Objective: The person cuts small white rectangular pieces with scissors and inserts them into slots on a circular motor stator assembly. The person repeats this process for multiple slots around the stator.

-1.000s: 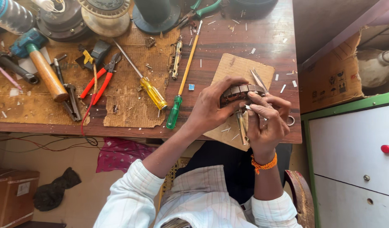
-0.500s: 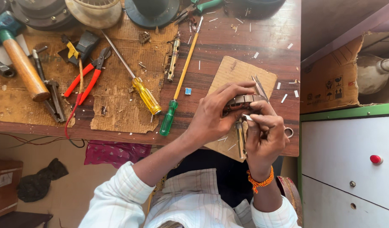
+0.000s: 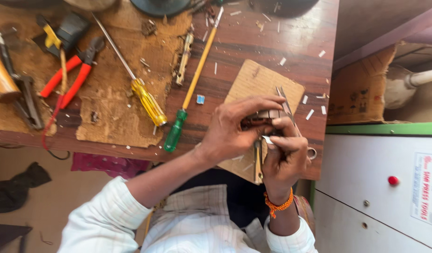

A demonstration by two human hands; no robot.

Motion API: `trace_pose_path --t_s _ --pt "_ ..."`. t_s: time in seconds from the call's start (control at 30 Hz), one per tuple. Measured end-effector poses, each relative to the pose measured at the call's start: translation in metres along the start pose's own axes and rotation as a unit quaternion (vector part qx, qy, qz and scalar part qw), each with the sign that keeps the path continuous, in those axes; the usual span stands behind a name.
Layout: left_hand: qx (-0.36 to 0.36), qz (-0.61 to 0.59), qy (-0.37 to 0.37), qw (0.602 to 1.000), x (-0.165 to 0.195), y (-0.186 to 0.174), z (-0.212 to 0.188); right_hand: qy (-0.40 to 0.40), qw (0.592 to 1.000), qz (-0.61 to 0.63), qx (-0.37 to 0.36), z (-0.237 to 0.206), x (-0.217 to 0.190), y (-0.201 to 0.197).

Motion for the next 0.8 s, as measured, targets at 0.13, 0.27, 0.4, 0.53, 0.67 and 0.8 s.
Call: trace_pose_path --t_s 0.13,0.27,0.4,0.53,0.67,0.8 --pt "-0.032 -0.024 -0.009 0.999 0.001 0.008 0.000 0.060 0.995 -0.073 0.019 0.010 -0.010 -0.027" --pt "-0.053 -0.009 0.010 0.998 0.007 0.013 -0.001 0.004 0.996 0.067 0.064 0.021 -0.026 -0.043" --pt "-0.054 0.010 0.033 0.998 0.013 0.015 -0.006 -0.060 0.994 -0.089 0.037 0.030 -0.034 -0.040" --pt "-0.042 0.024 0.063 0.997 0.020 0.014 -0.010 -0.178 0.972 -0.151 -0.034 0.027 -0.052 -0.029" --pt "-0.027 0.072 0.069 0.995 0.024 0.013 -0.011 -0.190 0.964 -0.182 -0.041 0.022 -0.056 -0.033" --pt "-0.033 0.078 0.054 0.995 0.022 0.017 -0.011 -0.179 0.964 -0.194 -0.026 0.019 -0.054 -0.037"
Point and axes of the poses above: each hand's wrist, its own z-axis towards the middle knuckle, its own y-axis out of the palm, x = y × z, the point moved 10 cm from there along z, towards the middle knuckle, and after that the axes turned 11 degrees about z, right-handed, at the moved point
